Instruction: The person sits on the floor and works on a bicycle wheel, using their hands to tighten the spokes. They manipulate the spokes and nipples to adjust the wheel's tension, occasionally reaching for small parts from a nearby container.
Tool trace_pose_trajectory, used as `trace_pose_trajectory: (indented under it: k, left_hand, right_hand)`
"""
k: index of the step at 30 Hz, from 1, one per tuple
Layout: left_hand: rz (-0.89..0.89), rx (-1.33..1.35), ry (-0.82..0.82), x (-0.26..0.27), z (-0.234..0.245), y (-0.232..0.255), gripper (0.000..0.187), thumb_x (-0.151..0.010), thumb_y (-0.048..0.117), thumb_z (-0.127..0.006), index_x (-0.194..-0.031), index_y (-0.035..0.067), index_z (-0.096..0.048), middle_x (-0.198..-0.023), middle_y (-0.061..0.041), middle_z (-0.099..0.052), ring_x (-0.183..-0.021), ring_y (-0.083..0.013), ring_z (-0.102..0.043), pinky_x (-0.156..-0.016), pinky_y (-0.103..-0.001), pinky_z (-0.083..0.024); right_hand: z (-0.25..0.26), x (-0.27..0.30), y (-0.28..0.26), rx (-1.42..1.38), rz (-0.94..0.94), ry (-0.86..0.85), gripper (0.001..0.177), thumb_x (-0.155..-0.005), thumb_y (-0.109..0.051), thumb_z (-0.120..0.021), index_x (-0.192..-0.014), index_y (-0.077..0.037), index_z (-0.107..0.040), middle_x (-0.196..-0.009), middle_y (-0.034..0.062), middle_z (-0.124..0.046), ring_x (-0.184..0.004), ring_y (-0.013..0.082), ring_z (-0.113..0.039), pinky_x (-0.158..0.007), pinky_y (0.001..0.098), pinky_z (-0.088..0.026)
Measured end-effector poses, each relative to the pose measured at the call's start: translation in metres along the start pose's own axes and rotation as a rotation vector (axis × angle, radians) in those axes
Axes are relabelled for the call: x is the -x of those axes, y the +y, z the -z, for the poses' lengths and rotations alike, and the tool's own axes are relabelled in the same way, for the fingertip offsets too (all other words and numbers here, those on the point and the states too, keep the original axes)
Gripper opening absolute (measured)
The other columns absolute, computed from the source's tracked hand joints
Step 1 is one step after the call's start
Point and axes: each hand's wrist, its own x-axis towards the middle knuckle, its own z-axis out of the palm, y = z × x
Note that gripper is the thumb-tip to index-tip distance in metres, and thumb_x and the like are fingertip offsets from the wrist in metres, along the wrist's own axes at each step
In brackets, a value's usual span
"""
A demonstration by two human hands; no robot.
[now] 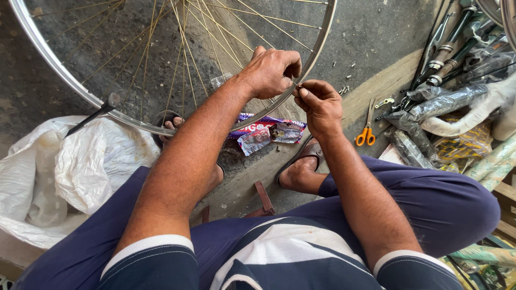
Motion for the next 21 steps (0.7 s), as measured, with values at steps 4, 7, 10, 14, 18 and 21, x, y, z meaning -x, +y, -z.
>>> trace_pose_trajectory:
  k: [4,7,10,14,18,21]
  left_hand:
    - [0.000,0.001,0.002,0.000,-0.001,-0.001,0.014,-0.080,0.009,-0.071,-0.092,0.016,-0.069,-0.088,0.001,-0.073,-0.088,-0.0206,-0.069,-0.097,-0.043,-0.034]
    - [0.005,-0.003,-0.001,0.001,-0.001,0.000,0.014,-0.081,0.009,-0.071,-0.092,0.016,-0.068,-0.088,0.002,-0.073,-0.087,-0.0200,-0.069,-0.097,-0.043,-0.033]
    - [0.024,-0.008,-0.018,0.000,-0.001,0.000,0.015,-0.081,0.008,-0.070,-0.092,0.017,-0.068,-0.086,0.002,-0.073,-0.087,-0.0191,-0.069,-0.098,-0.043,-0.033]
    - [0.020,-0.016,-0.019,0.001,-0.001,0.000,0.016,-0.081,0.007,-0.071,-0.093,0.017,-0.068,-0.086,0.002,-0.072,-0.086,-0.0190,-0.068,-0.097,-0.044,-0.033]
    - [0.031,-0.011,-0.026,0.001,-0.001,0.001,0.017,-0.081,0.006,-0.071,-0.093,0.018,-0.068,-0.085,0.003,-0.072,-0.085,-0.0175,-0.068,-0.099,-0.043,-0.033]
    - [0.037,-0.020,-0.032,0.001,-0.001,0.001,0.017,-0.082,0.005,-0.071,-0.093,0.018,-0.068,-0.086,0.003,-0.072,-0.085,-0.0174,-0.068,-0.099,-0.043,-0.033]
  right_hand:
    - [-0.005,0.001,-0.001,0.006,0.003,-0.007,0.015,-0.096,0.005,-0.071,-0.110,0.001,-0.069,-0.103,0.0133,-0.075,-0.095,0.0230,-0.076,-0.084,0.0339,-0.065]
    - [-0.008,0.002,-0.003,0.005,0.001,-0.014,0.014,-0.096,0.005,-0.071,-0.110,0.001,-0.069,-0.103,0.0138,-0.075,-0.095,0.0231,-0.076,-0.084,0.0339,-0.065]
    - [-0.010,0.003,-0.006,0.028,-0.005,-0.019,0.014,-0.097,0.005,-0.071,-0.110,0.001,-0.069,-0.104,0.0139,-0.075,-0.095,0.0228,-0.076,-0.085,0.0341,-0.065]
    - [-0.011,0.004,-0.005,0.023,0.002,-0.023,0.014,-0.097,0.004,-0.071,-0.110,0.001,-0.069,-0.104,0.0138,-0.075,-0.095,0.0227,-0.076,-0.085,0.0341,-0.065]
    - [-0.011,0.005,-0.004,0.019,0.003,-0.028,0.014,-0.096,0.005,-0.071,-0.110,0.001,-0.069,-0.104,0.0139,-0.075,-0.096,0.0231,-0.076,-0.086,0.0342,-0.065]
    - [-0.011,0.005,-0.002,0.021,0.004,-0.023,0.015,-0.096,0.004,-0.071,-0.110,0.001,-0.068,-0.104,0.0139,-0.075,-0.095,0.0231,-0.076,-0.085,0.0341,-0.065]
